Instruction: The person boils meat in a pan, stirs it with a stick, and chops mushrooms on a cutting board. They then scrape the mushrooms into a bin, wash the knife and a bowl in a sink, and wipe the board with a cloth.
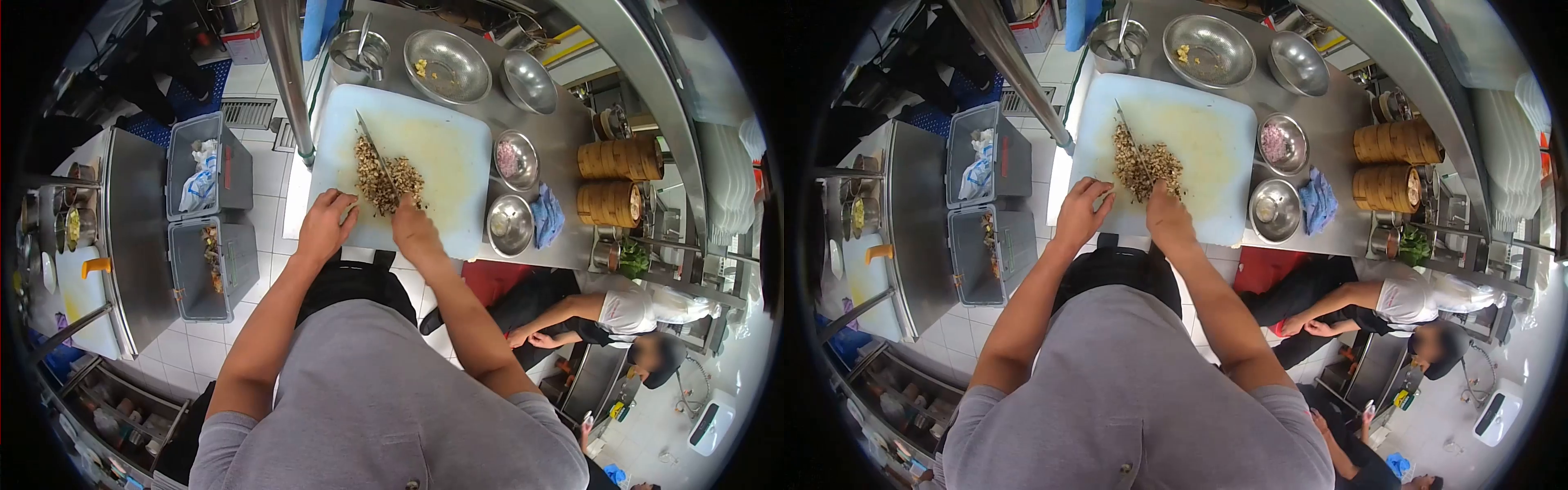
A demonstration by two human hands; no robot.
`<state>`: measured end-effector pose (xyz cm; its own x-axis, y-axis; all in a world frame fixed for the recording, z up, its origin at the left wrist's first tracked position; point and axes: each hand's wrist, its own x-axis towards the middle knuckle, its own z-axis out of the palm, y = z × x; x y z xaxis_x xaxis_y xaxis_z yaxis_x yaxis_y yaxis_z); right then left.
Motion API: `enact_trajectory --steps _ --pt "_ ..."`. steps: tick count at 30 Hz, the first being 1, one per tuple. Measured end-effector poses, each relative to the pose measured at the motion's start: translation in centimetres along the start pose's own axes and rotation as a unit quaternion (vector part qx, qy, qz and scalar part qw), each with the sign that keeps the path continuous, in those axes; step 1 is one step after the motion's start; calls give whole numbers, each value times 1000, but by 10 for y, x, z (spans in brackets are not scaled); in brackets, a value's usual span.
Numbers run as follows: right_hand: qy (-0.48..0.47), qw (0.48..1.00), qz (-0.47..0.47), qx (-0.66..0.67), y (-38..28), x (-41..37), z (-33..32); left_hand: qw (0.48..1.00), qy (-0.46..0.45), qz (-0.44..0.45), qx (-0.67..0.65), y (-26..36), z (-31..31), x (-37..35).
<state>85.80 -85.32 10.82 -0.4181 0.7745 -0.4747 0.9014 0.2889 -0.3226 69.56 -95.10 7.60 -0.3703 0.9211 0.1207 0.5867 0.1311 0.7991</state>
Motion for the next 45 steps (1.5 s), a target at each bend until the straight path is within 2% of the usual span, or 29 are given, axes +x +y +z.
enact_trajectory --steps 2,5,11,14,17,20,23,26,29,32,34,35,38,39,41,44,45 --pt "-21 999 11 -23 -12 -15 -23 1000 1 6 6 -2 -1 -1" --pt "9 999 38 -18 -6 -3 11 1000 3 1 6 -5 -3 2" --pt "18 1000 -12 -19 -15 -19 -22 1000 -7 13 3 -6 -2 8" --pt "38 999 2 -14 -4 -2 15 1000 16 27 -1 -8 0 7" --pt "43 998 -31 -17 -10 0 2 999 26 43 4 -9 0 15" --pt "31 999 -9 -39 -20 -20 -20 999 19 42 6 -8 -4 11" --pt "58 998 -9 -20 -5 4 22 1000 14 18 3 -10 -4 11" --pt "61 997 -48 -19 -5 2 6 999 21 24 17 -11 -5 17" --pt "48 999 -15 -18 -11 -6 3 999 29 35 13 -14 -8 18" --pt "45 999 -17 3 0 13 27 999 28 30 11 -12 -9 13" --pt "7 995 -64 83 15 23 10 998 35 45 17 -7 -9 12" --pt "-12 990 -56 128 16 16 -4 997 36 61 18 2 -10 8" --pt "-64 962 18 264 15 -8 -44 987 31 155 34 16 -8 5" --pt "-70 933 44 349 23 -11 -44 981 24 189 41 19 -5 0" --pt "-81 849 95 513 38 -14 -37 977 -38 198 75 34 5 -6" --pt "-93 755 138 634 38 -22 -37 965 -105 213 111 44 32 -6" --pt "-100 755 139 633 37 -26 -41 964 -112 214 113 47 39 -3"
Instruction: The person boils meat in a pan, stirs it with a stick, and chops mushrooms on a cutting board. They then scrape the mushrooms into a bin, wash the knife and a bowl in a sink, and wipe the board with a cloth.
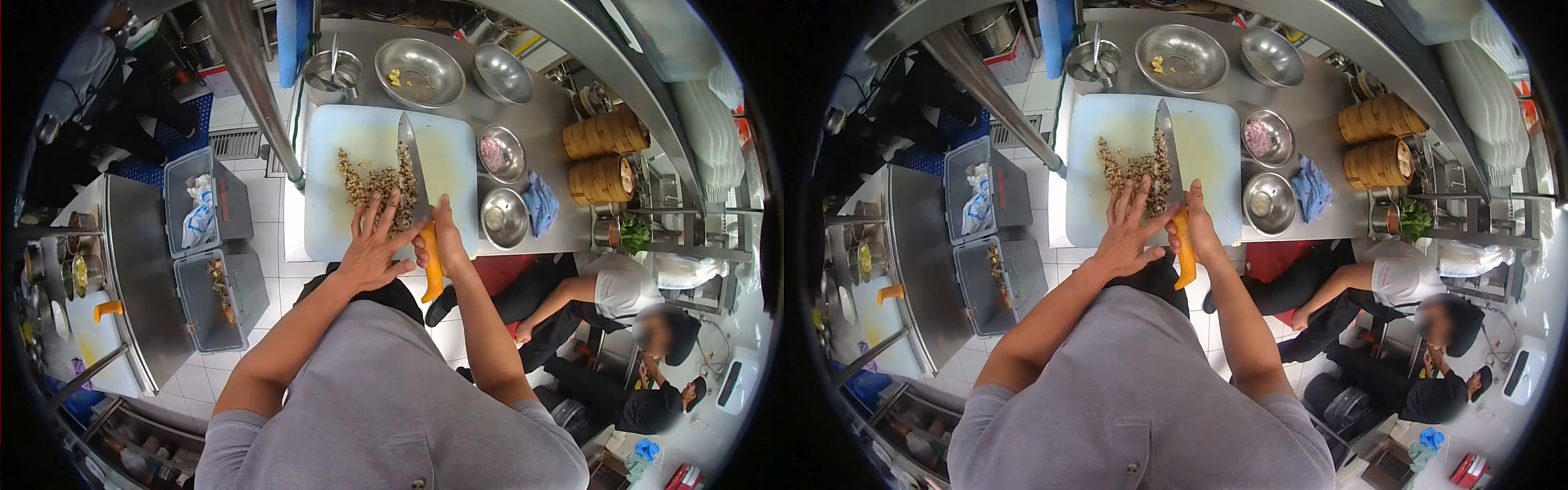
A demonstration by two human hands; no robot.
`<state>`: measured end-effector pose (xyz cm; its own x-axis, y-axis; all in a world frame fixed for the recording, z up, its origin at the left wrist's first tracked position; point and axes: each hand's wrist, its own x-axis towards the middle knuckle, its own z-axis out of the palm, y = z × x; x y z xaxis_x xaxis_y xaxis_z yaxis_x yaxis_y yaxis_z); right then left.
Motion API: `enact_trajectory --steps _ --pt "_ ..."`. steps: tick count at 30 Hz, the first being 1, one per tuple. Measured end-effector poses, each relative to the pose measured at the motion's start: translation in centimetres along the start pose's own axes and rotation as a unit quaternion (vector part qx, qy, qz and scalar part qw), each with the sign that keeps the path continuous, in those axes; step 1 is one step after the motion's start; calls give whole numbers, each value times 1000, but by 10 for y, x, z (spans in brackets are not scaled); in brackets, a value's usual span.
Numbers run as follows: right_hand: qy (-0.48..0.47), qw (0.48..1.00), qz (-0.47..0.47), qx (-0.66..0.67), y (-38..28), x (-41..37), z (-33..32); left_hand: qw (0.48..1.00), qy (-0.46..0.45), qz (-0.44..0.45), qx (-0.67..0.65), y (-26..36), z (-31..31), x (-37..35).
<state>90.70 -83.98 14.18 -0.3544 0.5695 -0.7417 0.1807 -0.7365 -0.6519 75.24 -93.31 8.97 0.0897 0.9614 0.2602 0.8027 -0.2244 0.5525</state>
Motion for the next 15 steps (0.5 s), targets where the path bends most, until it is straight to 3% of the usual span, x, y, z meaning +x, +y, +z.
enact_trajectory --steps 6,15 --pt "-29 999 30 -22 -4 -36 -4 999 0 -29 27 4 1 34" --pt "-6 991 103 -87 4 -69 -34 988 -17 -141 69 -31 18 70"
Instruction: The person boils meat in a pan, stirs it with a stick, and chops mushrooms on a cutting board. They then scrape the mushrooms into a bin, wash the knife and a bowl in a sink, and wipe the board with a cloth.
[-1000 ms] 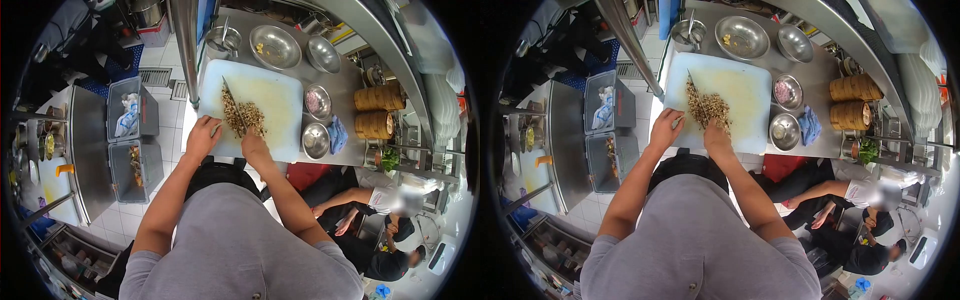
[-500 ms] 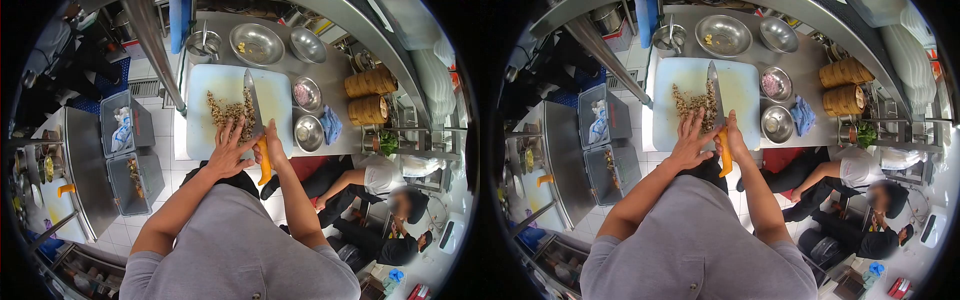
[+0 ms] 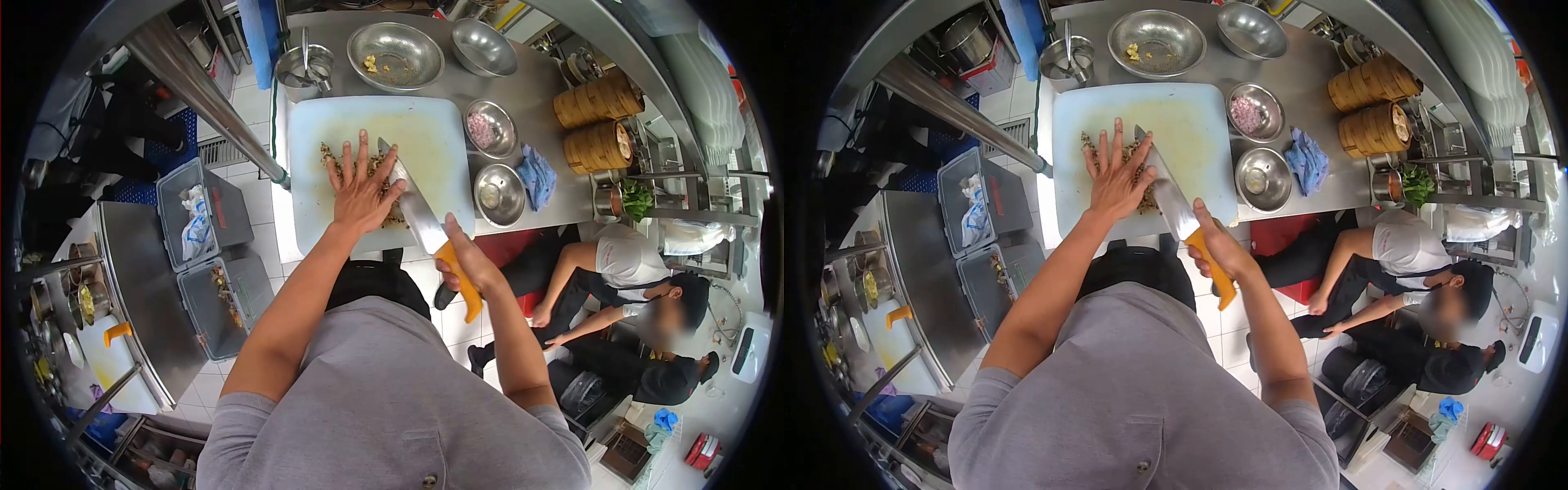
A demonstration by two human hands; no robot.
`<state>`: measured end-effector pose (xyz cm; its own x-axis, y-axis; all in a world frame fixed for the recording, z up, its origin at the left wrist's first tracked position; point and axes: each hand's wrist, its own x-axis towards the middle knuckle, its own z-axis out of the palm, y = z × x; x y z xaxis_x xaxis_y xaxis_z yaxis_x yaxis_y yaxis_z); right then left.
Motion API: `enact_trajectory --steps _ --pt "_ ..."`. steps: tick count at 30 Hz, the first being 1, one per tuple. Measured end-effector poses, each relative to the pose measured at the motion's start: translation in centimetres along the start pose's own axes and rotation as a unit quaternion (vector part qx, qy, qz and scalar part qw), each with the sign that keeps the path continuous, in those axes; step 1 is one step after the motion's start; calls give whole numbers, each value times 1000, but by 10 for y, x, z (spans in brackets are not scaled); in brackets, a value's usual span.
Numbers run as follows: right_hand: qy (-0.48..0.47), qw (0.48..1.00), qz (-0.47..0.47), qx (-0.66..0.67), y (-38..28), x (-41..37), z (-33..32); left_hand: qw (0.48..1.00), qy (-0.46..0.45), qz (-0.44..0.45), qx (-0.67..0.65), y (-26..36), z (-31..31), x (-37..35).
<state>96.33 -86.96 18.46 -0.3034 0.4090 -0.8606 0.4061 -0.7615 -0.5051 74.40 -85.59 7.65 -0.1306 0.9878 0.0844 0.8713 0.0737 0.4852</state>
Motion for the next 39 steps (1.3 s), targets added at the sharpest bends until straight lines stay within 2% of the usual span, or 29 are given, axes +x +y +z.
enact_trajectory --steps 1,3,5,6,8,9,10,12,17,20,22,27,30,34,36,39 --pt "24 1000 -15 5 -1 -9 -2 1000 4 -10 0 -4 2 0" --pt "82 987 -83 -107 4 -20 -14 1000 23 -17 -5 -11 1 -3" --pt "143 945 -140 -257 -8 -32 -17 999 49 -9 -21 -13 0 -13" --pt "201 888 -226 -347 -5 -24 -20 997 64 -6 -45 -12 -3 -19" --pt "308 714 -375 -505 7 -4 -25 991 93 4 -96 -9 -11 -31" --pt "329 730 -354 -484 0 -2 -17 989 106 11 -104 -5 -12 -34" --pt "360 709 -356 -491 0 5 -13 988 111 25 -100 -2 -13 -36" --pt "377 708 -343 -489 0 22 -4 987 126 45 -90 3 -16 -40" --pt "344 727 -313 -506 -8 39 27 989 29 141 -31 28 -21 -50" --pt "341 732 -304 -506 -3 44 31 988 -11 148 -37 35 -12 -52" --pt "350 731 -281 -514 -3 36 30 991 -4 134 -20 37 -13 -49" --pt "392 697 -317 -510 14 9 -6 994 2 111 16 27 -9 -34" --pt "384 678 -307 -547 17 -19 -39 996 8 81 18 12 0 -27" --pt "318 663 -342 -585 18 -45 -92 998 18 66 5 -11 0 -30" --pt "297 628 -406 -594 17 -44 -108 995 47 85 -20 -20 -6 -34" --pt "277 656 -414 -567 4 -17 -120 994 56 82 -55 -33 -13 -43"
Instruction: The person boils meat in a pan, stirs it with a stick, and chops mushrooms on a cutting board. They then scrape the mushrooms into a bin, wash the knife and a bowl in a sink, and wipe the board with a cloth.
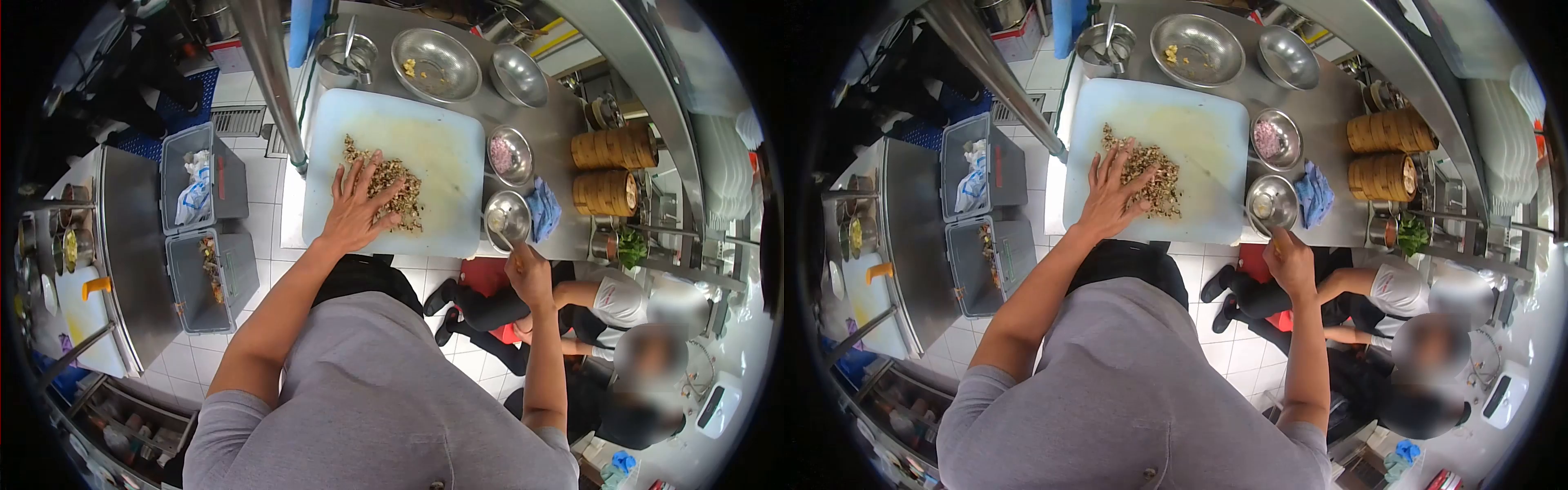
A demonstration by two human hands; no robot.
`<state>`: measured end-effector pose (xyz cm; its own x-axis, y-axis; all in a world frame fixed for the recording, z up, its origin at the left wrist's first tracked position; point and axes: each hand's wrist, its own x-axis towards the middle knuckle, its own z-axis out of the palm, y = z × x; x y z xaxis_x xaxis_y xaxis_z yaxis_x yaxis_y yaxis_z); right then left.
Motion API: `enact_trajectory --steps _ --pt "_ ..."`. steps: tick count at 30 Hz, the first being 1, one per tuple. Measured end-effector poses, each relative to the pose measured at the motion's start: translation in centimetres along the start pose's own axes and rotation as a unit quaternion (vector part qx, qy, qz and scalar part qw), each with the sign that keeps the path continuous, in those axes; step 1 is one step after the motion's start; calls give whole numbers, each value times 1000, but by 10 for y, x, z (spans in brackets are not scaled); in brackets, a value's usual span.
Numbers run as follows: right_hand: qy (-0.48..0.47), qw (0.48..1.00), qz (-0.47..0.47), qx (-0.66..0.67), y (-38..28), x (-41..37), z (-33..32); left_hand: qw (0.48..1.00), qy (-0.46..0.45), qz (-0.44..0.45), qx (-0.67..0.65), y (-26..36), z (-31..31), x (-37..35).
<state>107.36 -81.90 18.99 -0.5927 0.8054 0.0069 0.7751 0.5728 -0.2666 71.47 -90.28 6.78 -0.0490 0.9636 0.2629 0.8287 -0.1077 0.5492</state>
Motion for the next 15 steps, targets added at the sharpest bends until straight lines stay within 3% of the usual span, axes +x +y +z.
enact_trajectory --steps 3,6,11,15 --pt "37 997 -60 -6 6 55 29 1000 3 22 -2 -1 -7 -9" --pt "2 995 -86 -58 0 120 54 999 12 35 1 6 -9 -14" --pt "14 982 -177 -61 -20 212 101 999 23 -1 -25 22 -10 -21" --pt "-6 965 -255 -63 -23 241 115 998 52 -28 -30 30 -18 -33"
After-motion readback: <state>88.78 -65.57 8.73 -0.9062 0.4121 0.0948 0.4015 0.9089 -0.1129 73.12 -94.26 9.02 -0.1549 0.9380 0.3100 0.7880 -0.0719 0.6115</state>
